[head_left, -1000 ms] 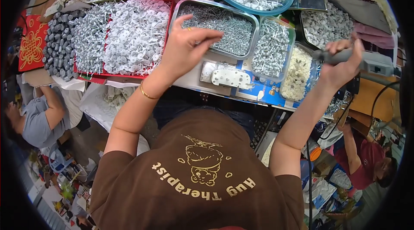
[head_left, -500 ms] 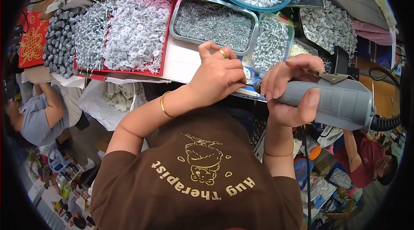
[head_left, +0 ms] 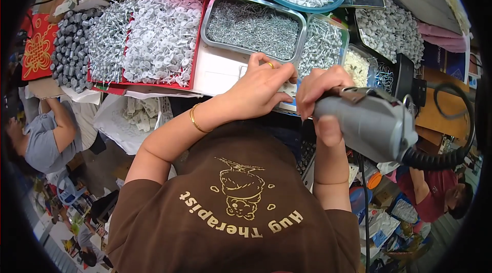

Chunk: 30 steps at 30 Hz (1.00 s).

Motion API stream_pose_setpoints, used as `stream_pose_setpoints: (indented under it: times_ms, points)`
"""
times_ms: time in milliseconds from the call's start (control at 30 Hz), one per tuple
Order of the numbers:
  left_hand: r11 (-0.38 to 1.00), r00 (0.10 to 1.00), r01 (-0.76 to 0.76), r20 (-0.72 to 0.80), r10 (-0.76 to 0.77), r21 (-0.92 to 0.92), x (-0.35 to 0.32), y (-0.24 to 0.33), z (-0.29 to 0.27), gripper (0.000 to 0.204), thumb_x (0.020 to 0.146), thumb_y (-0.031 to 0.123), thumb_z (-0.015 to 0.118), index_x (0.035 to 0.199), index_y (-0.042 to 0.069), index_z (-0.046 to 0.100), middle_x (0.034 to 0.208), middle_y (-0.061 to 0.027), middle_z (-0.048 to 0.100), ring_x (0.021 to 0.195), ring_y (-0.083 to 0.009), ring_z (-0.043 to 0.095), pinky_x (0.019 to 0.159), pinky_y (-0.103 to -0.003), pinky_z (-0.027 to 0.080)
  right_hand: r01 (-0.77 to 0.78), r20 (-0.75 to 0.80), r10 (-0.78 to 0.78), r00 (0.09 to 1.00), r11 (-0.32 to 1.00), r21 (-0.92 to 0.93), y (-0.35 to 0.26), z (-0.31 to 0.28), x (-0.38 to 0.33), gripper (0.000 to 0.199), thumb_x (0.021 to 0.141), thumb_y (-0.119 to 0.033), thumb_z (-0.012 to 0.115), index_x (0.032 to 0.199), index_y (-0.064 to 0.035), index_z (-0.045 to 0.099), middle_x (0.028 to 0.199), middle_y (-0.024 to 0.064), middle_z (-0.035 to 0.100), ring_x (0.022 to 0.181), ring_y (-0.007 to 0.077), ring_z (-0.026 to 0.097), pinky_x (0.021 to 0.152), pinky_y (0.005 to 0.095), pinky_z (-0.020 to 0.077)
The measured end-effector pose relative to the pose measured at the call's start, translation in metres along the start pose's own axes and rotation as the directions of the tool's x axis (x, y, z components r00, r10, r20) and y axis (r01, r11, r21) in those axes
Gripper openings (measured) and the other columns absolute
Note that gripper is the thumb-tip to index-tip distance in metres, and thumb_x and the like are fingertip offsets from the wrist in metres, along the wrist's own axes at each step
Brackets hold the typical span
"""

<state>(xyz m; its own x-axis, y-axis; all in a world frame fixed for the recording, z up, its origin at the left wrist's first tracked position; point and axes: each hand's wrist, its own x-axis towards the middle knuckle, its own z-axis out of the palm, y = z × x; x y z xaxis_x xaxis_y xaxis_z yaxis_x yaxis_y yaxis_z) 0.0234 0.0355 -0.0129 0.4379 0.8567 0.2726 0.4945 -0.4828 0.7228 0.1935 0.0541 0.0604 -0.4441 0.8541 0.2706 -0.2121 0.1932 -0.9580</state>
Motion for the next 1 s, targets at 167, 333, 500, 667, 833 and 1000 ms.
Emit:
stream_pose_setpoints:
  times_ms: [167,333,500,667,833,1000]
  points:
    - [0.997,0.999,0.039,0.022,-0.037,-0.063,0.000,0.003,-0.001,0.042,0.080,0.016,0.078,0.108,0.009,0.049,0.099,-0.0041,0.066,0.104,-0.0246,0.062,0.098,-0.047,0.030,0.063,-0.242,-0.045,0.969,0.996,0.068,0.006,0.000,0.005,0.051,0.095,-0.049,0.055,0.101,0.0009,0.047,0.061,0.0048,0.048,0.047,0.0132,0.046,0.042,0.0278,0.0416]
    - [0.996,0.998,0.066,0.020,-0.065,-0.066,-0.004,0.004,0.000,0.042,0.081,0.017,0.078,0.108,0.007,0.048,0.099,-0.0047,0.066,0.102,-0.0255,0.063,0.098,-0.047,0.031,0.112,-0.255,-0.105,0.961,0.994,0.014,0.024,0.000,0.014,0.044,0.092,-0.046,0.058,0.089,-0.0034,0.047,0.060,0.0052,0.045,0.045,0.0134,0.042,0.041,0.0278,0.0405]
    - [0.991,0.997,0.066,0.038,-0.062,-0.113,-0.003,-0.002,-0.003,0.043,0.081,0.016,0.078,0.113,0.008,0.049,0.102,-0.0058,0.066,0.106,-0.0263,0.062,0.098,-0.046,0.030,0.095,-0.142,-0.097,0.985,0.995,-0.017,0.026,-0.001,0.023,0.039,0.093,-0.039,0.056,0.093,-0.0020,0.047,0.060,0.0057,0.046,0.045,0.0128,0.042,0.041,0.0275,0.0408]
    - [0.977,0.978,0.204,0.057,-0.200,-0.057,-0.027,-0.004,-0.025,0.044,0.080,0.020,0.080,0.114,0.011,0.052,0.107,-0.0043,0.065,0.115,-0.0259,0.056,0.098,-0.047,0.027,0.174,-0.210,-0.156,0.965,0.982,0.070,0.005,0.016,0.024,0.043,0.094,-0.043,0.058,0.094,-0.0019,0.047,0.060,0.0054,0.047,0.046,0.0137,0.046,0.042,0.0268,0.0414]
    - [0.954,0.953,0.295,-0.090,-0.290,0.051,-0.040,-0.006,-0.032,0.040,0.076,0.033,0.084,0.101,0.013,0.060,0.103,0.0022,0.063,0.106,-0.0218,0.054,0.095,-0.046,0.025,0.089,0.103,-0.092,0.990,0.995,0.037,0.031,0.003,0.037,0.045,0.093,-0.043,0.061,0.093,-0.0009,0.047,0.062,0.0058,0.048,0.046,0.0131,0.045,0.044,0.0268,0.0421]
    - [0.942,0.933,0.337,-0.141,-0.333,0.006,-0.048,-0.008,-0.023,0.039,0.077,0.034,0.083,0.101,0.013,0.061,0.099,0.0044,0.063,0.106,-0.0217,0.055,0.096,-0.047,0.025,-0.042,-0.167,0.051,0.985,0.997,0.060,0.013,0.026,0.037,0.047,0.093,-0.047,0.063,0.094,-0.0024,0.046,0.063,0.0062,0.048,0.050,0.0134,0.047,0.046,0.0269,0.0436]
